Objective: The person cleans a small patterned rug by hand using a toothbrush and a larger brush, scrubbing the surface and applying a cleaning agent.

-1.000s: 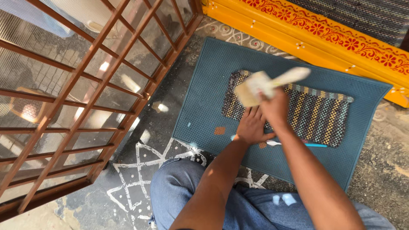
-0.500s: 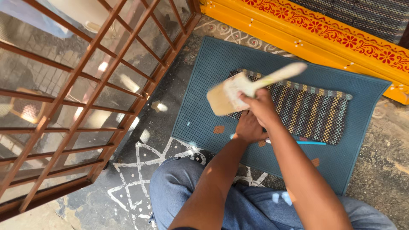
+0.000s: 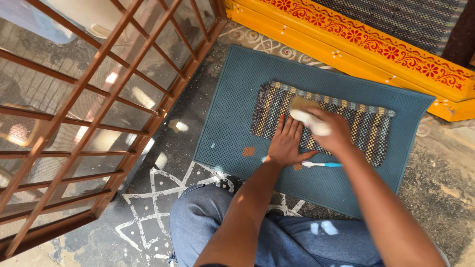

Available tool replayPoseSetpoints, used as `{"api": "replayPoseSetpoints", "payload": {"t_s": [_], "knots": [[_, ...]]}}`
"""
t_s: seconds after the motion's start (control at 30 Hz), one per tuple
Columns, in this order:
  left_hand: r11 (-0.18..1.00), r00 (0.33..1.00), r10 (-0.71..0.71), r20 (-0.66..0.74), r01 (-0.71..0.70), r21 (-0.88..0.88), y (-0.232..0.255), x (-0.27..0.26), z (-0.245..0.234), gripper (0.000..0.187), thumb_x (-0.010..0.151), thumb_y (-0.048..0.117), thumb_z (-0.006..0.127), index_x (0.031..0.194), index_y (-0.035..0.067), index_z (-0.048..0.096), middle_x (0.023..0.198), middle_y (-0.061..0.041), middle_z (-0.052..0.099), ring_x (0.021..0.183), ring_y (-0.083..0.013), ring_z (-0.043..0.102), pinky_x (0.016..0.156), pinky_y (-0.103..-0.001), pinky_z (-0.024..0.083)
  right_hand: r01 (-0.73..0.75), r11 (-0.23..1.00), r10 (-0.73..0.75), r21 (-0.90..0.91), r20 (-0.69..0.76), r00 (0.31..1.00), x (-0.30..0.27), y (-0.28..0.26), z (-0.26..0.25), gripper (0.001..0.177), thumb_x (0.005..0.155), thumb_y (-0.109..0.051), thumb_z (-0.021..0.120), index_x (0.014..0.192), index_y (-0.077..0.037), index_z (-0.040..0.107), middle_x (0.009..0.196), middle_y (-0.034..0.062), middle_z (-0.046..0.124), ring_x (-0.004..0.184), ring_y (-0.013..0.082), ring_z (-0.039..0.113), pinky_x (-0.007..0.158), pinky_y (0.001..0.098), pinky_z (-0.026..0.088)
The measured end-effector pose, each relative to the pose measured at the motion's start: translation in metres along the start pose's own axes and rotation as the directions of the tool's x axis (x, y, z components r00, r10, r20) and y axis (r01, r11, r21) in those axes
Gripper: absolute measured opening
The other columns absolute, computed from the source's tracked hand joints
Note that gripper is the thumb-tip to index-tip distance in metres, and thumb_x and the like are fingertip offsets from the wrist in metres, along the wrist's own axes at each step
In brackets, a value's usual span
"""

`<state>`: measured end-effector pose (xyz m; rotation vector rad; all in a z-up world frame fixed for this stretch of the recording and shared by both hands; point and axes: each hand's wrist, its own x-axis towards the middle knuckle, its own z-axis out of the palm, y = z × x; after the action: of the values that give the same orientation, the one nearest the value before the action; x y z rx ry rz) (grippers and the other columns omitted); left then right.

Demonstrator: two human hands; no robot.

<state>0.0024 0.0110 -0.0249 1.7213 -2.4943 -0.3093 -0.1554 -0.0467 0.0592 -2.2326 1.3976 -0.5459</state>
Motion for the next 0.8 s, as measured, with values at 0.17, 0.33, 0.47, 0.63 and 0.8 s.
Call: {"api": "replayPoseSetpoints", "payload": {"t_s": [0.17,0.33,0.47,0.63,0.8], "knots": [[1.0,0.985,0.003,-0.174,0.0,0.016,0.0,-0.003,0.008,0.127,0.078,0.093,0.028,0.156,-0.007,0.032,0.166,-0.023,0.027,0.157,-0.0355,0.015,0.128,-0.053,0.007,-0.406,0.814,0.209,0.414,0.444,0.871,-0.028,0.077,-0.049,0.057,0.082,-0.023,0.08,0.134,-0.008,0.061,0.123,0.0141,0.075,0.115,0.024,0.07,0.099,0.0385,0.054],[1.0,0.987,-0.004,-0.161,0.009,0.026,-0.001,0.0,0.007,0.123,0.083,0.092,0.029,0.157,-0.006,0.031,0.167,-0.022,0.027,0.159,-0.0349,0.015,0.129,-0.053,0.007,-0.257,0.939,0.223,0.228,0.168,0.96,-0.023,0.084,-0.036,0.049,0.083,-0.014,0.081,0.129,-0.003,0.067,0.119,0.0162,0.074,0.111,0.027,0.07,0.096,0.0396,0.053],[1.0,0.986,-0.019,-0.164,0.016,-0.02,0.0,0.002,0.014,0.122,0.084,0.092,0.028,0.158,-0.005,0.03,0.168,-0.021,0.026,0.159,-0.0337,0.015,0.13,-0.054,0.006,-0.035,0.999,0.034,0.003,-0.326,0.945,-0.025,0.053,-0.035,0.031,0.101,-0.013,0.07,0.131,-0.006,0.068,0.125,0.0155,0.073,0.113,0.0296,0.072,0.102,0.0381,0.056],[0.999,0.982,0.002,-0.189,0.008,0.053,0.001,0.0,0.009,0.122,0.084,0.091,0.029,0.157,-0.006,0.03,0.167,-0.022,0.026,0.159,-0.034,0.015,0.129,-0.054,0.006,-0.232,0.944,0.266,-0.235,0.125,0.956,-0.019,0.012,-0.05,0.033,0.092,-0.026,0.074,0.123,-0.016,0.074,0.11,0.0152,0.076,0.101,0.0328,0.073,0.089,0.0424,0.057],[1.0,0.986,-0.005,-0.165,0.004,-0.006,-0.001,0.002,0.011,0.121,0.085,0.09,0.028,0.158,-0.006,0.03,0.168,-0.023,0.026,0.159,-0.0339,0.015,0.129,-0.054,0.006,-0.256,0.967,0.222,0.01,0.467,0.856,-0.024,0.031,-0.071,0.045,0.081,-0.027,0.078,0.125,-0.019,0.072,0.111,0.0115,0.079,0.105,0.0292,0.075,0.092,0.0401,0.056]]}}
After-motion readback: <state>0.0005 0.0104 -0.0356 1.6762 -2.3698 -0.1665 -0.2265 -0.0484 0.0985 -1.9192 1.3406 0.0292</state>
